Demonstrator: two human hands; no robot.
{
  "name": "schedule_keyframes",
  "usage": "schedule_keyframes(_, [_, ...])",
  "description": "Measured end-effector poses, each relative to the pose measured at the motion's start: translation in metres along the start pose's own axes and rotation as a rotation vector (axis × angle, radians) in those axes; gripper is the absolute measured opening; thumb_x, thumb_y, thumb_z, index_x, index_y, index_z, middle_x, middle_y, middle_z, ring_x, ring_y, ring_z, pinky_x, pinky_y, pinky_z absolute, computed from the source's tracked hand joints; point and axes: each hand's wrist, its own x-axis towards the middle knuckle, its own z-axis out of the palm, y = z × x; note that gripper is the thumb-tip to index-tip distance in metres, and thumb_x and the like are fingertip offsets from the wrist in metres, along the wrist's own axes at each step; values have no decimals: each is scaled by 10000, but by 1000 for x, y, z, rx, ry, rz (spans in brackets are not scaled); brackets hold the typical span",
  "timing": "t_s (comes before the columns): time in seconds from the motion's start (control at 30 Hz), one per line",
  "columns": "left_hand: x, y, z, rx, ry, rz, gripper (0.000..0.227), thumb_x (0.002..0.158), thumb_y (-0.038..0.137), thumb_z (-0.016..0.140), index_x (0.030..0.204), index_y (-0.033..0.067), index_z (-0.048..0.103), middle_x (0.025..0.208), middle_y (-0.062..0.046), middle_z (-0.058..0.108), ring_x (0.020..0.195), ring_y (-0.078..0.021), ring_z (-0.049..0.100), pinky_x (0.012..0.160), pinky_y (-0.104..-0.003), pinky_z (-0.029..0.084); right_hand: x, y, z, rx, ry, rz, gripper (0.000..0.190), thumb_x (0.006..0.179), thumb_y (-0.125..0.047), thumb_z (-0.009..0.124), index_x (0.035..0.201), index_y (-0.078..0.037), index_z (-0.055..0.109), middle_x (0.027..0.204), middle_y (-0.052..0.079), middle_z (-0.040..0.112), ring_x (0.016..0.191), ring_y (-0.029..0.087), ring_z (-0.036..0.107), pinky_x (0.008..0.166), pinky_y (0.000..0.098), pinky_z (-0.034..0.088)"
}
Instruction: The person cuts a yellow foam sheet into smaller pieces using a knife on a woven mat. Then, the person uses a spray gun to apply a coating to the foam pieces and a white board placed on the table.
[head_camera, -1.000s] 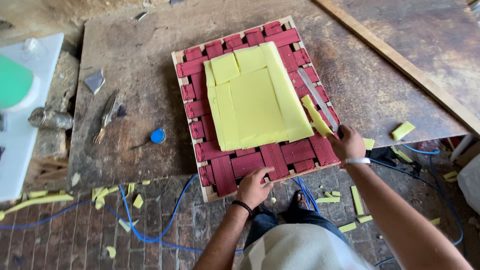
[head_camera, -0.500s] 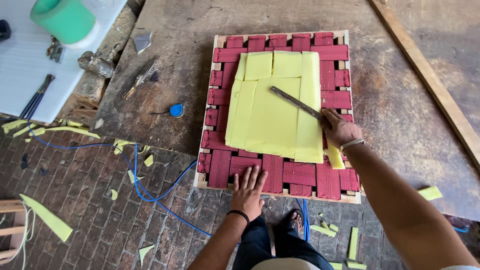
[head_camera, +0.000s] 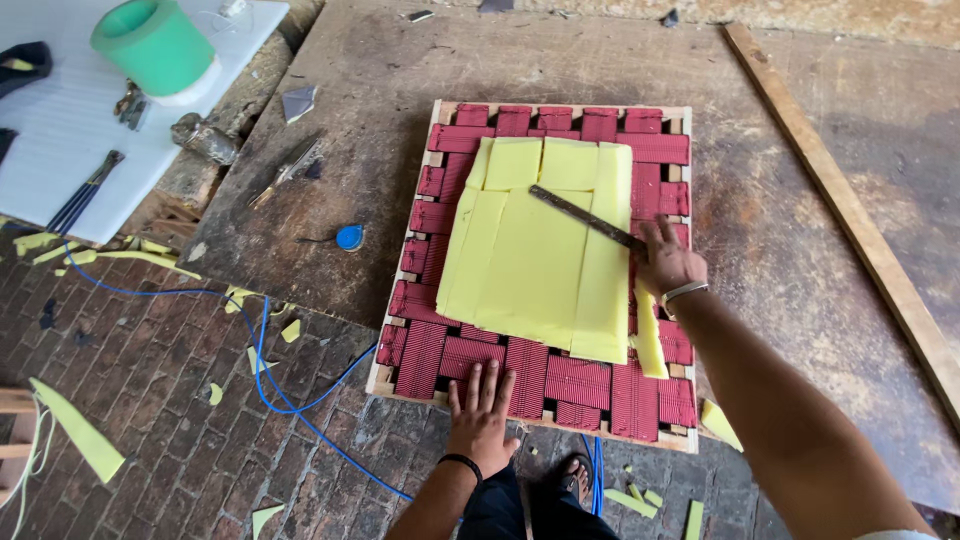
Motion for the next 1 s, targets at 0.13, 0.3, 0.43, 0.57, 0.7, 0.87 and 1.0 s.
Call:
schedule_keyframes(0.13, [5,-8,13,-90,46,17,1090,877,502,765,1634,246,24,1716,-109,-54,1570,-361,-50,1208,-677,-50,19,-6,-11,-63,77,-152,739,876,-324,592,1556,-255,312,1619,61,303,1065,296,691,718,423,592])
schedule_keyframes(0.3, [15,-17,49,-14,468,99,935,893,504,733,1634,303,200,1709,-54,140,1546,-323,120,1185,-653,23,11,-10,-28,-31,-75,56,589,1049,-505,404,1532,-171,354,1583,139,386,910,305,733,602,387,623])
schedule_keyframes(0.43, [18,-35,59,48,512,184,807,872,413,726,1581,326,350,1671,-46,270,1522,-318,225,1189,-657,63,20,-5,-39,2,-136,22,508,1073,-518,355,1400,-130,380,1223,176,635,751,262,689,556,394,571])
schedule_keyframes(0.57, [9,-63,51,-142,237,318,735,848,410,759,1514,273,479,1655,-72,324,1527,-426,212,1141,-722,31,-6,30,-25,53,-188,56,362,1098,-384,311,1344,-120,335,892,226,693,581,244,607,491,378,548])
schedule_keyframes(0.7, [43,-115,20,179,471,400,599,888,170,700,1445,353,580,1578,-24,435,1447,-363,367,1163,-684,209,-58,77,14,193,-126,249,294,1082,-298,351,1305,-109,318,942,281,695,614,338,657,534,452,580])
schedule_keyframes(0.87, [181,-172,-78,-237,860,-243,507,850,167,748,1344,152,636,1414,-200,566,1296,-379,516,1035,-485,483,-135,44,72,449,281,413,344,1054,-275,520,1319,-80,421,1039,280,734,870,471,700,781,574,549])
schedule_keyframes(1.0, [228,-175,-120,-1130,716,149,329,988,196,660,1291,67,660,1209,-110,748,1131,-208,720,991,-324,564,-187,-35,85,941,191,376,277,1011,-154,455,1154,-88,683,1005,152,809,804,309,734,719,454,580])
